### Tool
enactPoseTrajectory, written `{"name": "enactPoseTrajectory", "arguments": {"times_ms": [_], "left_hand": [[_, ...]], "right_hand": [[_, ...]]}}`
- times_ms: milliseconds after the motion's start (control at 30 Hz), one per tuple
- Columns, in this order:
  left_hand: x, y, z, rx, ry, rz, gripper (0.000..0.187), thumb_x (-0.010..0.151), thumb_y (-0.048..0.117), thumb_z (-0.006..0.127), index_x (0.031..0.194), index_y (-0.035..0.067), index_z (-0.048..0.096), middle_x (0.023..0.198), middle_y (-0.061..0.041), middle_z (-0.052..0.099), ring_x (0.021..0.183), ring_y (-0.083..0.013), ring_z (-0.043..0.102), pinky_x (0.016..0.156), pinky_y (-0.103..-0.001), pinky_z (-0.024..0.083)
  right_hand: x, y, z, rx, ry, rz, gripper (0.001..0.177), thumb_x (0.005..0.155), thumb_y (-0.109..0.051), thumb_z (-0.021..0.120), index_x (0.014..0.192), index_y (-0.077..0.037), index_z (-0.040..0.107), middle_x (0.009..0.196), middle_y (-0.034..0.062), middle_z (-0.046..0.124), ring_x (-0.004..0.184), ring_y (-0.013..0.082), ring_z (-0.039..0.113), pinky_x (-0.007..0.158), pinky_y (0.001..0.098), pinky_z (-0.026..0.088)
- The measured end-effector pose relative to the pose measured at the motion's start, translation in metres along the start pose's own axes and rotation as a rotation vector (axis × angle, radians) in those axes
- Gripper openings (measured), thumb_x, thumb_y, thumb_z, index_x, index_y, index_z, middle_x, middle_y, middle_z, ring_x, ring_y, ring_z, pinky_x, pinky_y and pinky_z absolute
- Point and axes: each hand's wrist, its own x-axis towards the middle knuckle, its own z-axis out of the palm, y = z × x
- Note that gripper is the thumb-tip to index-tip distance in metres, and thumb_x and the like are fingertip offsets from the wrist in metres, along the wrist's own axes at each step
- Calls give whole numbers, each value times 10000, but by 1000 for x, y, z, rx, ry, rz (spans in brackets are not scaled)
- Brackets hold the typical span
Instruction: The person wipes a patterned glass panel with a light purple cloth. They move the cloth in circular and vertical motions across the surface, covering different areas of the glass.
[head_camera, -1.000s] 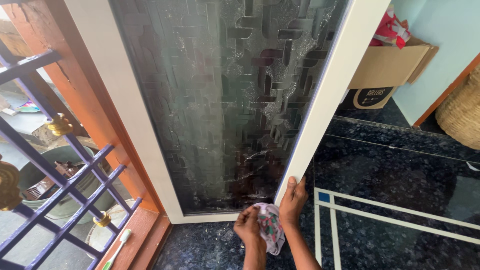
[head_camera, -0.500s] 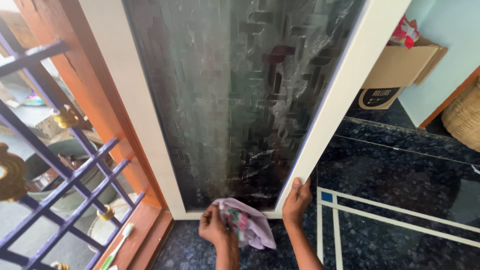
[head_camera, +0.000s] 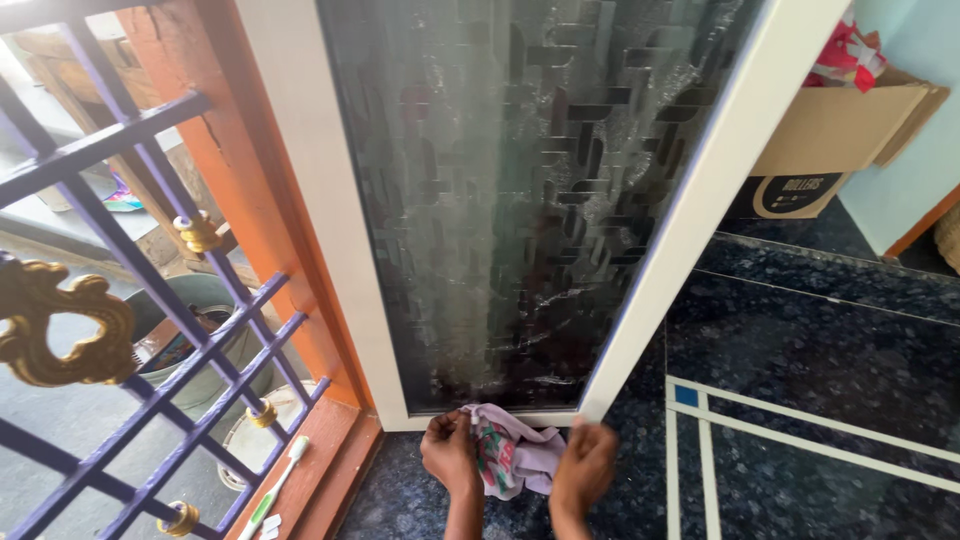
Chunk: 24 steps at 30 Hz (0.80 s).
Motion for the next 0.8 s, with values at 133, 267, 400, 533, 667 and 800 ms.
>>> {"name": "enactPoseTrajectory", "arguments": {"times_ms": [133, 267, 400, 533, 667, 800], "left_hand": [[5, -1, -7, 9, 38, 19, 126, 812, 100, 811, 881, 6, 764, 772, -70, 742, 672, -113, 623, 641, -258, 511], [32, 21, -27, -283, 167, 9, 133, 884, 88, 746, 948, -18, 699, 851, -77, 716, 699, -124, 646, 605, -277, 544], [35, 58, -50, -321, 272, 174, 157, 978, 85, 666, 1049, -55, 659, 927, -91, 695, 750, -119, 646, 623, -274, 543], [25, 67, -64, 70, 194, 284, 211, 950, 49, 600, 1121, -39, 689, 971, -172, 723, 807, -237, 688, 690, -359, 549], [11, 39, -60, 390, 7, 560, 297, 903, 49, 563, 1172, -26, 665, 1149, -186, 692, 963, -295, 717, 820, -399, 589], [1, 5, -50, 729, -62, 852, 474, 823, 97, 624, 1272, -52, 602, 1261, -291, 579, 1145, -425, 603, 938, -484, 513]], "right_hand": [[-57, -14, 4, -86, -530, -185, 353, 947, -414, 623, 1079, -103, 723, 1099, 125, 752, 1005, 284, 738, 882, 403, 565], [-69, -55, 24, -188, -674, -544, 442, 885, -311, 711, 1212, -19, 651, 1198, 188, 662, 1143, 354, 622, 1073, 480, 391], [-92, -86, 31, -160, -779, -823, 485, 880, -166, 639, 1315, 39, 578, 1337, 216, 562, 1278, 372, 519, 1061, 470, 391], [-93, -76, 39, -287, -682, -1121, 480, 853, -152, 619, 1295, 34, 598, 1329, 236, 536, 1287, 394, 463, 1061, 579, 316], [-70, -53, 48, -364, -547, -1311, 424, 855, -120, 569, 1261, -20, 642, 1374, 188, 558, 1331, 353, 450, 1116, 585, 294], [-31, -25, 39, -519, -696, -1223, 328, 920, -122, 610, 1222, -2, 653, 1318, 170, 561, 1292, 345, 483, 1142, 575, 311]]}}
